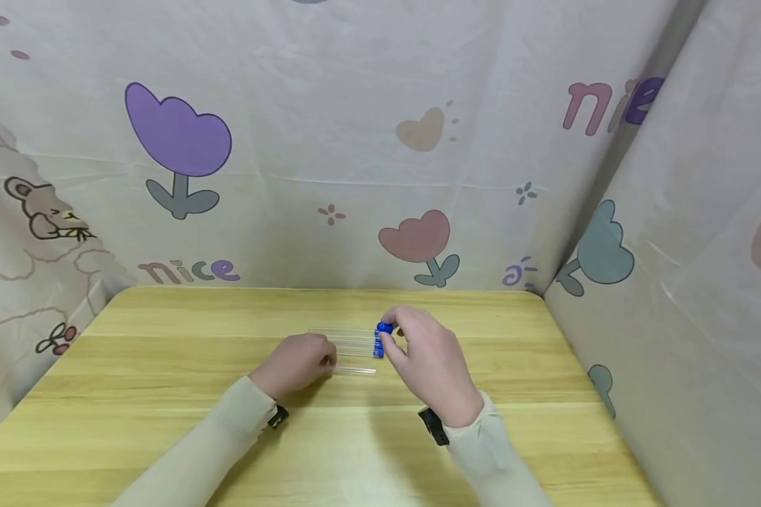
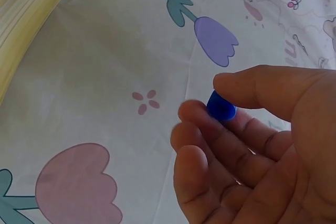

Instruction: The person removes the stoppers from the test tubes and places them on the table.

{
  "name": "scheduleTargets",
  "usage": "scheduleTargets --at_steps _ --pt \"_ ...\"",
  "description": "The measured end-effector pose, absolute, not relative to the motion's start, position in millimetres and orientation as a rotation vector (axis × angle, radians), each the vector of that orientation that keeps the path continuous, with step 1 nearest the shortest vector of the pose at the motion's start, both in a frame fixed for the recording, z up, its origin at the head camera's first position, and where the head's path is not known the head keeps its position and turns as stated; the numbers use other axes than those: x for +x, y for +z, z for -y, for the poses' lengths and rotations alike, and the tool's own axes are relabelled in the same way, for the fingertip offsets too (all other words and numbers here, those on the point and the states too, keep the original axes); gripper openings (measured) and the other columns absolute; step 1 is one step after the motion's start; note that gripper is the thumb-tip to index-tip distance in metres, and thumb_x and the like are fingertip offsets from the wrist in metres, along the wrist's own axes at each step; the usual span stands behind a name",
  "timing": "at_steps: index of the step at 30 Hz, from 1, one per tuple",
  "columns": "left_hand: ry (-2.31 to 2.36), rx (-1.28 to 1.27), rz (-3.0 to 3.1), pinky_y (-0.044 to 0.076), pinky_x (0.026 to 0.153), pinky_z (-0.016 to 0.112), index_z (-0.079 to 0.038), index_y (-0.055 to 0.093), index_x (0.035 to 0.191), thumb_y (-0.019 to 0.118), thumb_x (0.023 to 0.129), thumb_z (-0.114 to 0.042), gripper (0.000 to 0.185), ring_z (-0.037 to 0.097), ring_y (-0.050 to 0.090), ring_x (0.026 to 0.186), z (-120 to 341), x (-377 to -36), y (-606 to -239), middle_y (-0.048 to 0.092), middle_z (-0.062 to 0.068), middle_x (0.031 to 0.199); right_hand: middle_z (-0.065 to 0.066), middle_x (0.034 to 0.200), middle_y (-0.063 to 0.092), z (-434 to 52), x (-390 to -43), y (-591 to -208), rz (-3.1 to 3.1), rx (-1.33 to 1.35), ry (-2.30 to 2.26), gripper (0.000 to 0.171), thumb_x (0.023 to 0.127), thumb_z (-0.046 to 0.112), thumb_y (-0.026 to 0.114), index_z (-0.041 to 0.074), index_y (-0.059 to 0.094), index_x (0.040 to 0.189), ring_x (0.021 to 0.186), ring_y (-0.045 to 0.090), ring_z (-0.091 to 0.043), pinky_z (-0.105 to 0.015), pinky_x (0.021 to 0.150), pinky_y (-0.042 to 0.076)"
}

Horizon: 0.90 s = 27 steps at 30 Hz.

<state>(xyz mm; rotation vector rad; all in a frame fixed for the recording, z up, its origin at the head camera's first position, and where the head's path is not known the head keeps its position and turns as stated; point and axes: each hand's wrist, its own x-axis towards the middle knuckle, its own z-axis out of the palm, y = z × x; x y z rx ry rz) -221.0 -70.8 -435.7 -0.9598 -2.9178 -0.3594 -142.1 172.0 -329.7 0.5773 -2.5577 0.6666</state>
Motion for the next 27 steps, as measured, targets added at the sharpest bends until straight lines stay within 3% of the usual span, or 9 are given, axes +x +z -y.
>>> scheduleTargets --at_steps 5,9,13,20,27 --pt "-0.350 -0.939 2.924 0.055 0.069 0.032 -0.017 0.072 0.078 0.083 0.087 -0.014 0.015 0.008 0.056 0.068 70.5 -223.5 -438.8 0.066 -0.008 0.076 0.007 0.100 0.067 -172.3 -141.9 -331.1 2.539 0.597 0.682 0.012 0.093 0.014 0.078 0.017 0.070 0.102 0.092 0.060 -0.010 -0.030 0.071 0.054" --pt "-0.355 -0.919 2.915 0.057 0.074 0.035 -0.016 0.072 0.079 0.081 0.088 -0.012 0.013 0.009 0.058 0.070 70.1 -222.6 -438.6 0.066 -0.007 0.078 0.007 0.099 0.064 -172.0 -142.1 -332.2 2.535 0.601 0.686 0.013 0.092 0.013 0.079 0.016 0.071 0.101 0.091 0.058 -0.010 -0.031 0.073 0.054" --pt "-0.395 -0.900 2.904 0.059 0.080 0.039 -0.012 0.076 0.090 0.077 0.092 -0.014 0.003 0.014 0.065 0.078 72.1 -219.3 -431.3 0.071 -0.003 0.087 0.005 0.096 0.061 -171.9 -142.8 -332.2 2.521 0.608 0.682 0.013 0.091 0.011 0.079 0.014 0.071 0.100 0.089 0.058 -0.014 -0.033 0.077 0.054" --pt "-0.629 -0.787 2.963 0.056 0.081 0.035 -0.016 0.076 0.112 0.069 0.100 -0.028 0.018 0.009 0.063 0.086 97.5 -202.2 -387.1 0.071 -0.008 0.097 0.005 0.093 0.062 -172.3 -142.8 -333.0 2.531 0.611 0.693 0.012 0.091 0.011 0.079 0.015 0.071 0.100 0.087 0.058 -0.013 -0.032 0.076 0.054" --pt "-0.773 -0.746 2.907 0.056 0.091 0.041 -0.018 0.072 0.122 0.072 0.099 -0.027 0.025 0.015 0.065 0.100 132.9 -188.7 -356.8 0.070 -0.006 0.109 0.005 0.090 0.064 -169.5 -144.8 -336.1 2.533 0.617 0.691 0.010 0.091 0.009 0.073 0.013 0.071 0.100 0.082 0.059 -0.012 -0.029 0.071 0.053"
